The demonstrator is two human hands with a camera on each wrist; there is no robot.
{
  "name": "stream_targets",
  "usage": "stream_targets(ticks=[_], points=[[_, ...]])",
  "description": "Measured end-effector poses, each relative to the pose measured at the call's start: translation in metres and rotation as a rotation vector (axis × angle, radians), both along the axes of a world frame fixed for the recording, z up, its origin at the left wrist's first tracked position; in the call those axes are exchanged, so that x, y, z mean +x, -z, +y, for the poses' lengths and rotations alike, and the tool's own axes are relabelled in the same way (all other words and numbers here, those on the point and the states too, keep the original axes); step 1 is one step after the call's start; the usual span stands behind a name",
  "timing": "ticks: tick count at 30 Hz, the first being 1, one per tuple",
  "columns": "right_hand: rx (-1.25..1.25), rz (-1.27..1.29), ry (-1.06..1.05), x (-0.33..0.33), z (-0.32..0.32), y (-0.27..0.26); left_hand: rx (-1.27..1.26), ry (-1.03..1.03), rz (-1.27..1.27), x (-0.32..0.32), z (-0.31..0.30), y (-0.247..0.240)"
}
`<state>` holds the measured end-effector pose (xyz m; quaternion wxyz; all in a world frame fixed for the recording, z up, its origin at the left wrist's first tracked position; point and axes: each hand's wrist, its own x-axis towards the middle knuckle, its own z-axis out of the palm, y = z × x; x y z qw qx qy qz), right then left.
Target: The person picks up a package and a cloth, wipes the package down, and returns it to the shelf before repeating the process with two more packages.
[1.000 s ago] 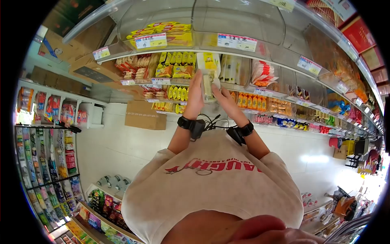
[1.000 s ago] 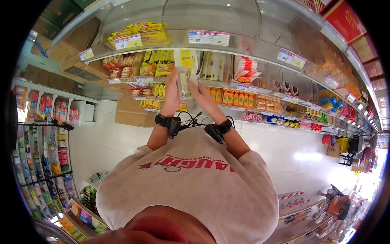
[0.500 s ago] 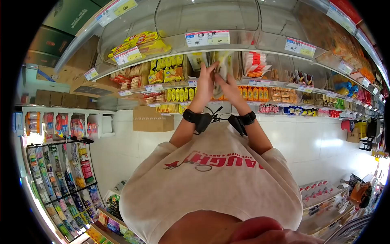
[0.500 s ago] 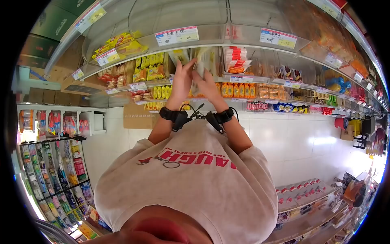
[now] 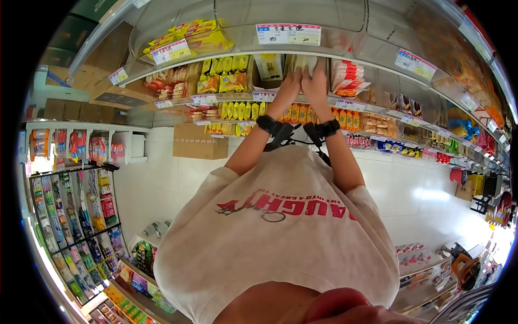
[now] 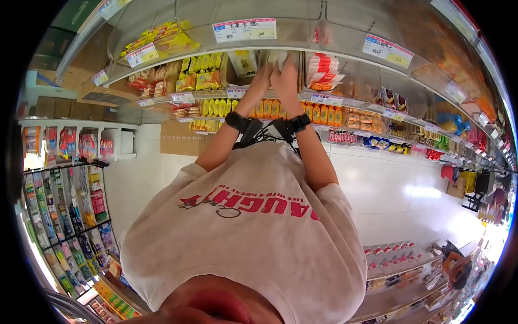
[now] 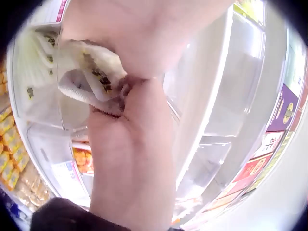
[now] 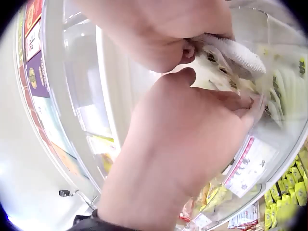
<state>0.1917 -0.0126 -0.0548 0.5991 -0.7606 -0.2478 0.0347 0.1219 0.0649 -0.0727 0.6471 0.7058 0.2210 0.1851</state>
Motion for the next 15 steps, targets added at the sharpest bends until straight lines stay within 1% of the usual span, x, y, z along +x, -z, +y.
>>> stream_targets(ticks=[1,3,4,5,8,9,10,12,13,15], points=[[-0.002,-0.012,-0.006,0.009,0.004,0.005,0.091,0.092,0.161,0.008,0.012,0.014],[0.026,-0.051,-0.007,0.020,0.012,0.013,0.471,0.174,0.133,0.014,0.020,0.040],[0.037,-0.068,-0.007,0.025,0.016,0.018,0.657,0.215,0.120,0.013,0.018,0.038],[0.017,-0.099,0.024,0.034,0.021,0.029,0.598,0.240,0.167,0.017,0.018,0.035],[-0.016,0.063,-0.063,0.050,0.024,0.033,0.495,0.213,0.282,0.021,0.013,0.052],[-0.151,0.031,-0.098,0.036,0.013,0.000,0.580,0.192,0.309,0.013,0.004,0.037],[-0.164,0.008,-0.099,0.037,0.014,0.004,0.561,0.228,0.316,0.009,0.001,0.024],[-0.193,-0.026,-0.096,0.042,0.016,0.018,0.516,0.313,0.338,-0.001,-0.006,0.007],[-0.341,-0.050,-0.092,0.047,0.019,0.029,0.491,0.300,0.334,-0.003,-0.006,0.005],[-0.359,-0.118,-0.123,0.059,0.026,0.070,0.567,0.271,0.270,-0.010,0.003,0.007]])
